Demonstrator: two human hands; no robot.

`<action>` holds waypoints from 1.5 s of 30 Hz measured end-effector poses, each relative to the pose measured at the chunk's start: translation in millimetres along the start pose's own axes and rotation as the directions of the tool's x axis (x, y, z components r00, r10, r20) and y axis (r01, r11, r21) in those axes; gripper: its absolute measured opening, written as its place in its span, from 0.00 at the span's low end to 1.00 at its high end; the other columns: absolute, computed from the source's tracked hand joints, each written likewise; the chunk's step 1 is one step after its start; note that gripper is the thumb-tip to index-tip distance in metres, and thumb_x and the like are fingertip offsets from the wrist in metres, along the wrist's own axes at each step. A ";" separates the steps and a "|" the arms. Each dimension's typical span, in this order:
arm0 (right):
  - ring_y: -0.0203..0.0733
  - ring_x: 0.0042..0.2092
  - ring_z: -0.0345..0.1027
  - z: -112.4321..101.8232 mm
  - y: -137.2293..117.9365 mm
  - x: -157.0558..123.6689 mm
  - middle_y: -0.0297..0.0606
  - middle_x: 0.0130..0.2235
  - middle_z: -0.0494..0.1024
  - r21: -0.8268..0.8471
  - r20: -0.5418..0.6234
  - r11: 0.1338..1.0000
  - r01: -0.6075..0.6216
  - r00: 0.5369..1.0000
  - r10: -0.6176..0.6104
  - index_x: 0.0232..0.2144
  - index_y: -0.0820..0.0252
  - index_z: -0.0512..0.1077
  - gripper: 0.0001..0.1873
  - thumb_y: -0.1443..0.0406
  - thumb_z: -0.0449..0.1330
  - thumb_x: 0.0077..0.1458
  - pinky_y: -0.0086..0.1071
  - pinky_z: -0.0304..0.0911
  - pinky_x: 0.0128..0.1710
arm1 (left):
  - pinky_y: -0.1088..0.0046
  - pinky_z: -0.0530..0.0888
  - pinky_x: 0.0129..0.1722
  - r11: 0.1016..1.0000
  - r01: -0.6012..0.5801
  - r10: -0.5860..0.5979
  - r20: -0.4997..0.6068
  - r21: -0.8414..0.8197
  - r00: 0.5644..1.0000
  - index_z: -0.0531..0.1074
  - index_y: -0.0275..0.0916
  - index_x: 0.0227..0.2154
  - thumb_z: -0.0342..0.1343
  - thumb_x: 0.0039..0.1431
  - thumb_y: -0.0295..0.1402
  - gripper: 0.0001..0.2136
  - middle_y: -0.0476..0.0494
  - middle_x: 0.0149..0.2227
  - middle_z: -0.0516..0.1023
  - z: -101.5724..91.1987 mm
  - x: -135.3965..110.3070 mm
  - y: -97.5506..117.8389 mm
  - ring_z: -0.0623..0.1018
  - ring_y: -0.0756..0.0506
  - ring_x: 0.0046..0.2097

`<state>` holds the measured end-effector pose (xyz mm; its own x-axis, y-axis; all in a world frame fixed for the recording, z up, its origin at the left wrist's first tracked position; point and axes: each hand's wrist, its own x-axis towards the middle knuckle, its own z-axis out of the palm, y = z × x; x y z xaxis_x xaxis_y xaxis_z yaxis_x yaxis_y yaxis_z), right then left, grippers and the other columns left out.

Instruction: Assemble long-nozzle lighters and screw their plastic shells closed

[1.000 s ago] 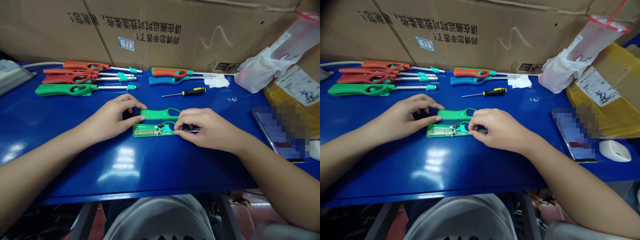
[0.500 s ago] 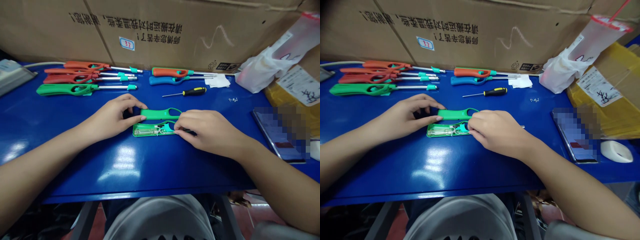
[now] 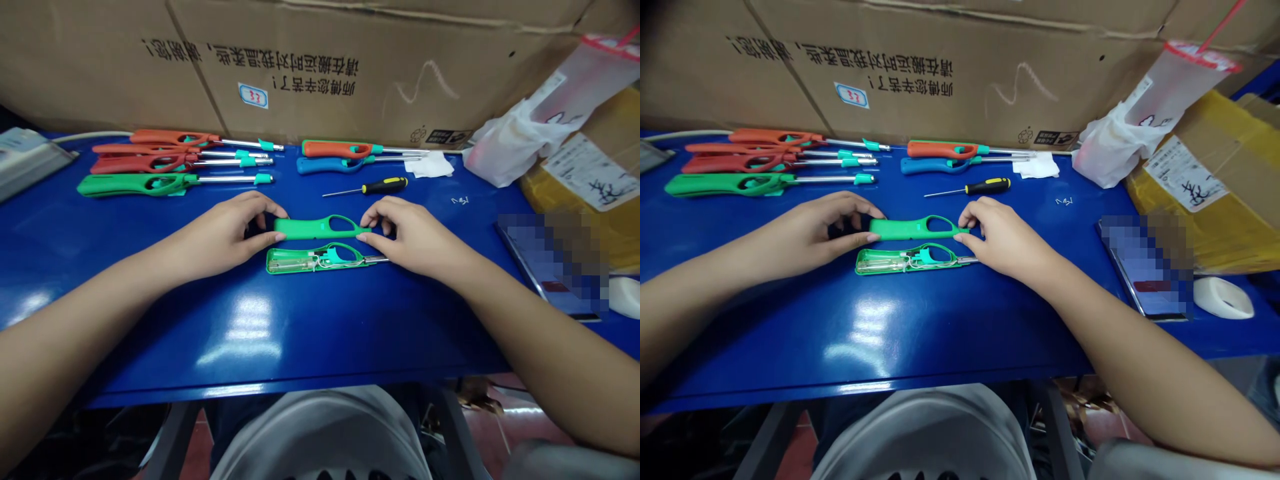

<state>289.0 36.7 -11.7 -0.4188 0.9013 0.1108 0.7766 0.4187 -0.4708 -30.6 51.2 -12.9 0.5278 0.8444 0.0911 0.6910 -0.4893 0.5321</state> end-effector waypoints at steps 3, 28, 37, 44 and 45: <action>0.41 0.34 0.66 0.7 -3.5 -0.1 0.39 0.37 0.74 -0.005 0.029 1.000 -0.028 0.999 0.028 0.36 0.58 0.73 0.06 0.62 0.64 0.62 0.36 0.61 0.37 | 0.65 0.75 0.42 0.999 -0.044 0.044 -0.006 0.019 0.999 0.77 0.38 0.51 0.57 0.65 0.49 0.21 0.40 0.44 0.77 -0.1 0.2 2.1 0.76 0.43 0.39; 0.41 0.40 0.74 -40.0 -10.5 -16.2 0.38 0.41 0.80 0.039 0.284 0.943 0.331 0.901 -0.328 0.39 0.59 0.78 0.04 0.66 0.63 0.64 0.33 0.64 0.39 | 0.73 0.73 0.47 0.858 -0.470 0.451 0.137 0.205 0.882 0.80 0.40 0.48 0.59 0.71 0.43 0.13 0.47 0.45 0.84 -28.1 -17.4 26.2 0.81 0.48 0.46; 0.41 0.38 0.74 -40.1 -12.4 -16.4 0.37 0.39 0.81 -0.016 0.310 0.950 0.311 0.905 -0.291 0.37 0.59 0.78 0.03 0.67 0.64 0.63 0.33 0.62 0.36 | 0.69 0.74 0.51 0.852 -0.461 0.425 0.188 0.248 0.886 0.80 0.40 0.49 0.62 0.69 0.40 0.12 0.47 0.48 0.83 -22.8 -16.6 20.0 0.79 0.45 0.51; 0.41 0.38 0.75 -40.9 -11.8 -15.1 0.38 0.39 0.81 -0.046 0.330 0.948 0.315 0.901 -0.283 0.36 0.59 0.79 0.05 0.68 0.62 0.63 0.33 0.61 0.37 | 0.68 0.75 0.49 0.835 -0.479 0.449 0.168 0.271 0.878 0.81 0.40 0.47 0.58 0.72 0.41 0.12 0.46 0.47 0.84 -20.8 -16.5 24.7 0.80 0.44 0.50; 0.41 0.38 0.75 -40.6 -11.7 -14.8 0.38 0.39 0.81 -0.043 0.331 0.948 0.317 0.899 -0.286 0.35 0.59 0.79 0.05 0.68 0.62 0.63 0.33 0.61 0.37 | 0.69 0.75 0.48 0.834 -0.478 0.448 0.168 0.274 0.878 0.81 0.40 0.47 0.59 0.71 0.41 0.12 0.46 0.47 0.84 -20.6 -16.5 25.0 0.80 0.44 0.50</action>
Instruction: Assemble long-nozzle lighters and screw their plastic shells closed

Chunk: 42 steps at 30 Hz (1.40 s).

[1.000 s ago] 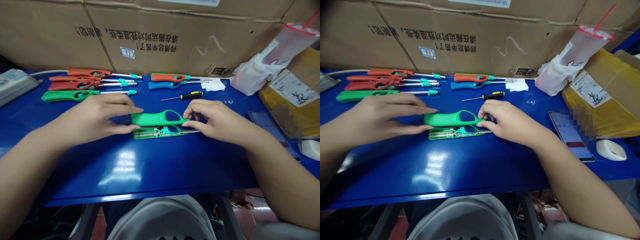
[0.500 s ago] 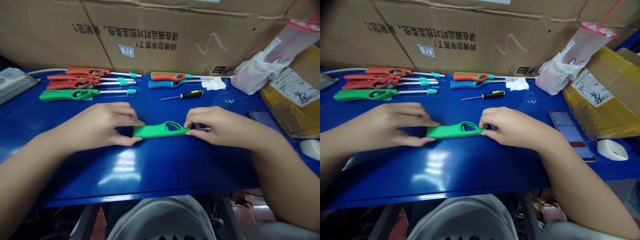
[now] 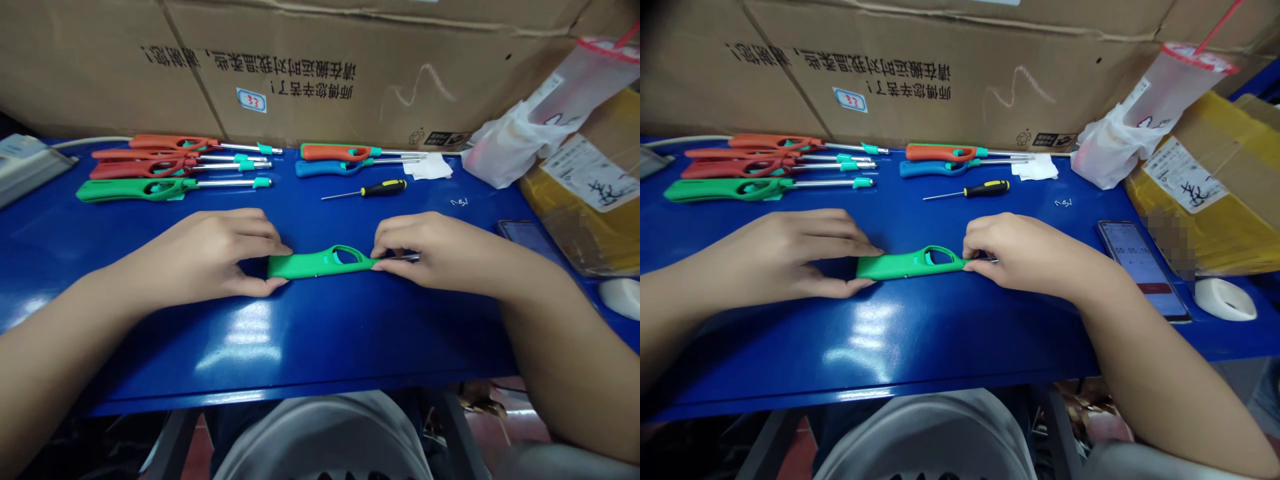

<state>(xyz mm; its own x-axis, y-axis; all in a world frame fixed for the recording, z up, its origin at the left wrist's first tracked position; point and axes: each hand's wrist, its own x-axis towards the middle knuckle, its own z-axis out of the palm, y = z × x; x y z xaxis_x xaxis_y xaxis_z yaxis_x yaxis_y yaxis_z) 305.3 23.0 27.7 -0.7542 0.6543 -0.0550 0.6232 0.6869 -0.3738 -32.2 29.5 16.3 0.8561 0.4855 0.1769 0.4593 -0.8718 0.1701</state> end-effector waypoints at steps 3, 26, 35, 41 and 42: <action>0.42 0.39 0.75 1.1 -0.2 0.9 0.38 0.39 0.82 0.001 0.002 1.000 0.001 1.000 -0.001 0.35 0.58 0.79 0.06 0.67 0.61 0.64 0.33 0.61 0.37 | 0.70 0.75 0.46 1.000 0.025 -0.025 0.006 0.004 1.000 0.80 0.41 0.47 0.60 0.70 0.42 0.12 0.47 0.46 0.84 -0.1 -0.4 0.3 0.81 0.45 0.48; 0.43 0.40 0.74 4.7 -1.3 -0.2 0.39 0.43 0.80 -0.009 0.033 0.999 -0.033 0.999 0.033 0.40 0.56 0.78 0.08 0.63 0.59 0.67 0.35 0.61 0.39 | 0.75 0.78 0.35 0.940 0.226 -0.211 0.087 -0.254 0.974 0.83 0.37 0.43 0.60 0.69 0.43 0.14 0.43 0.42 0.84 -9.6 4.3 9.7 0.82 0.49 0.34; 0.42 0.38 0.73 6.6 -8.3 2.7 0.39 0.39 0.80 -0.089 0.023 0.996 -0.024 0.999 0.026 0.36 0.59 0.77 0.09 0.67 0.58 0.67 0.34 0.60 0.37 | 0.71 0.77 0.39 0.937 0.267 -0.244 0.125 -0.225 0.962 0.82 0.40 0.43 0.64 0.65 0.37 0.09 0.44 0.43 0.83 -8.0 1.1 9.5 0.82 0.46 0.38; 0.43 0.35 0.71 8.5 -19.3 4.9 0.39 0.39 0.79 -0.269 0.040 0.963 -0.021 0.999 0.033 0.38 0.59 0.75 0.04 0.65 0.61 0.64 0.35 0.58 0.34 | 0.67 0.75 0.38 0.966 0.251 -0.257 0.122 0.065 0.959 0.79 0.41 0.46 0.62 0.64 0.35 0.10 0.44 0.46 0.82 -1.5 -1.1 22.3 0.82 0.42 0.40; 0.43 0.35 0.70 8.5 -20.4 5.3 0.39 0.38 0.78 -0.283 0.051 0.959 -0.012 0.998 0.028 0.37 0.59 0.75 0.04 0.65 0.61 0.63 0.35 0.58 0.34 | 0.67 0.75 0.35 0.966 0.226 -0.240 0.109 0.125 0.965 0.79 0.40 0.46 0.61 0.64 0.35 0.10 0.43 0.45 0.82 0.8 -1.4 23.5 0.82 0.41 0.39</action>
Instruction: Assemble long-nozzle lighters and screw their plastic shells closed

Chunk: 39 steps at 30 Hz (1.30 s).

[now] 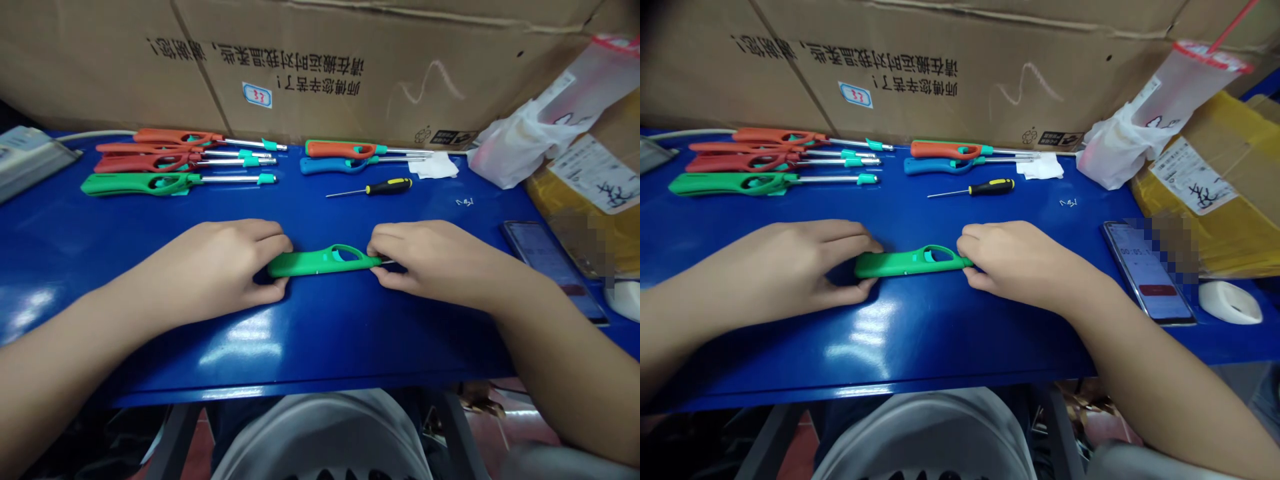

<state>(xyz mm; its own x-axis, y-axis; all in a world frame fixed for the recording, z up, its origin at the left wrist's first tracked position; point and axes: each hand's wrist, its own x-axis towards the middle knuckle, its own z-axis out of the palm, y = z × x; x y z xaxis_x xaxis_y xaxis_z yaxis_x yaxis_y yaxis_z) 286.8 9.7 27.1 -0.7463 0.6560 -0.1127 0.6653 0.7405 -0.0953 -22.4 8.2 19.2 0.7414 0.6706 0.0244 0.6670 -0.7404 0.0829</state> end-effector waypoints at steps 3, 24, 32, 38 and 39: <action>0.43 0.36 0.70 -1.2 0.8 -0.6 0.38 0.38 0.78 0.021 0.004 0.999 0.028 1.000 -0.028 0.36 0.59 0.74 0.04 0.65 0.61 0.64 0.35 0.58 0.35 | 0.67 0.73 0.32 0.993 -0.076 0.081 -0.048 0.090 0.996 0.77 0.40 0.44 0.57 0.66 0.37 0.10 0.42 0.42 0.81 6.2 0.7 0.6 0.81 0.41 0.38; 0.46 0.39 0.66 9.0 18.2 6.1 0.41 0.36 0.77 0.017 -0.238 0.985 0.171 0.958 -0.162 0.34 0.58 0.71 0.11 0.60 0.58 0.70 0.38 0.61 0.41 | 0.71 0.70 0.33 0.969 -0.247 0.240 -0.158 -0.026 0.958 0.73 0.37 0.37 0.44 0.78 0.37 0.16 0.45 0.32 0.75 15.1 8.8 -0.5 0.75 0.46 0.31; 0.49 0.46 0.73 18.5 1.8 14.3 0.46 0.46 0.81 0.101 -0.399 0.965 0.241 0.899 -0.182 0.49 0.61 0.75 0.14 0.59 0.55 0.73 0.40 0.67 0.48 | 0.71 0.69 0.32 0.974 -0.228 0.221 -0.241 0.001 0.945 0.72 0.38 0.37 0.44 0.78 0.37 0.15 0.47 0.32 0.76 17.6 9.1 8.6 0.75 0.47 0.31; 0.46 0.41 0.67 19.4 -6.4 16.0 0.45 0.42 0.77 0.040 -0.404 0.973 0.229 0.894 -0.194 0.43 0.62 0.74 0.11 0.63 0.53 0.73 0.37 0.63 0.41 | 0.70 0.69 0.32 0.970 -0.239 0.244 -0.256 0.049 0.935 0.72 0.37 0.37 0.44 0.77 0.35 0.15 0.46 0.31 0.75 17.7 11.2 16.6 0.74 0.46 0.30; 0.45 0.39 0.66 19.3 -6.6 15.4 0.44 0.41 0.76 0.016 -0.396 0.976 0.215 0.898 -0.192 0.41 0.62 0.73 0.10 0.64 0.53 0.72 0.36 0.61 0.39 | 0.70 0.68 0.32 0.970 -0.239 0.243 -0.256 0.046 0.936 0.71 0.37 0.36 0.45 0.77 0.35 0.15 0.46 0.31 0.75 18.4 11.4 17.5 0.74 0.46 0.30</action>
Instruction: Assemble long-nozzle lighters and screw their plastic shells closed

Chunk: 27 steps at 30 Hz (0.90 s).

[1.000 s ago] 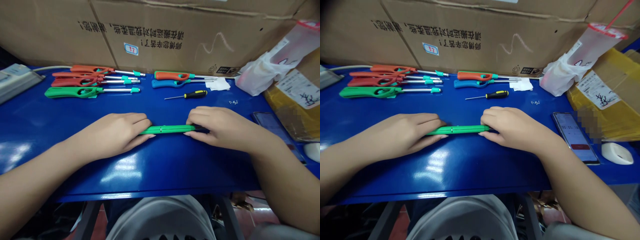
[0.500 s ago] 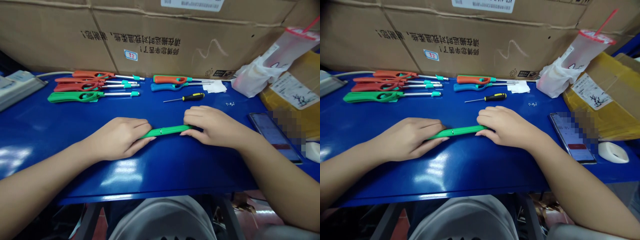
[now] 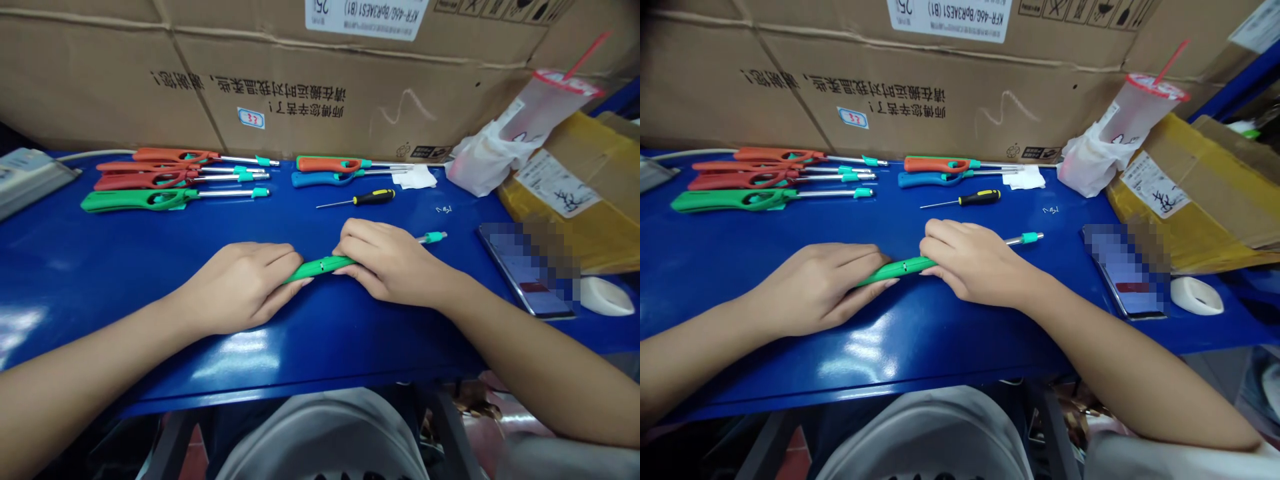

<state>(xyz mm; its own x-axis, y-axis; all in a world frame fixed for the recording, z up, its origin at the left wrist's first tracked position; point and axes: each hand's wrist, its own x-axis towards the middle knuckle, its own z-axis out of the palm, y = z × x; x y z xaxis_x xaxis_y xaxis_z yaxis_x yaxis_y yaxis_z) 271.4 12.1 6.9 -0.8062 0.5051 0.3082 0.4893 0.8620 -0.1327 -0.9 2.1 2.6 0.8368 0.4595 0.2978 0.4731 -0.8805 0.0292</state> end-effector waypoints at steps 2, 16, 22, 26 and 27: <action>0.45 0.37 0.63 -0.4 -0.6 -1.2 0.42 0.39 0.74 -0.053 0.011 0.999 0.006 1.000 -0.006 0.39 0.61 0.72 0.10 0.67 0.52 0.71 0.36 0.58 0.36 | 0.69 0.68 0.31 1.000 0.008 -0.008 0.002 -0.010 1.000 0.71 0.37 0.35 0.45 0.77 0.35 0.15 0.47 0.31 0.74 1.8 0.1 1.6 0.74 0.46 0.30; 0.43 0.35 0.70 -5.2 -3.4 -3.4 0.43 0.44 0.77 -0.082 0.055 0.994 -0.067 0.996 0.071 0.48 0.63 0.76 0.18 0.59 0.49 0.75 0.36 0.61 0.34 | 0.74 0.66 0.30 0.877 0.239 -0.261 0.004 -0.416 0.965 0.75 0.36 0.35 0.53 0.73 0.38 0.13 0.50 0.28 0.74 4.7 0.9 1.4 0.74 0.50 0.29; 0.47 0.42 0.78 2.4 1.9 -3.4 0.46 0.51 0.80 -0.135 -0.005 0.991 -0.012 1.000 0.012 0.61 0.64 0.71 0.28 0.50 0.54 0.72 0.37 0.66 0.36 | 0.78 0.63 0.19 0.070 0.528 -0.495 0.430 -0.847 0.755 0.72 0.37 0.33 0.50 0.73 0.48 0.20 0.55 0.17 0.67 6.0 12.7 12.2 0.65 0.53 0.17; 0.46 0.41 0.79 0.6 1.8 -4.1 0.45 0.49 0.82 -0.122 -0.015 0.992 -0.029 1.000 0.028 0.57 0.65 0.74 0.24 0.53 0.50 0.75 0.37 0.66 0.33 | 0.76 0.73 0.22 0.248 0.409 -0.528 0.232 -0.878 0.817 0.76 0.35 0.52 0.52 0.73 0.48 0.21 0.47 0.29 0.80 7.8 9.1 8.0 0.75 0.51 0.22; 0.45 0.40 0.79 -0.6 1.8 -4.4 0.45 0.49 0.82 -0.109 -0.020 0.993 -0.033 0.999 0.031 0.57 0.65 0.74 0.24 0.54 0.49 0.75 0.36 0.66 0.33 | 0.75 0.77 0.27 0.417 0.350 -0.503 0.107 -0.839 0.858 0.77 0.36 0.54 0.56 0.71 0.46 0.20 0.44 0.35 0.83 8.4 6.6 5.3 0.78 0.50 0.26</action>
<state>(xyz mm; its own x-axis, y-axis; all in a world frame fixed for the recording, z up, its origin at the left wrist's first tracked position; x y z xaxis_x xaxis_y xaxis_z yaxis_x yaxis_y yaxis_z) 276.0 11.4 5.9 -0.7836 0.5310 0.3226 0.5494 0.8346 -0.0393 9.4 1.5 -3.3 0.5097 0.8492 0.1383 0.2588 -0.3046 0.9167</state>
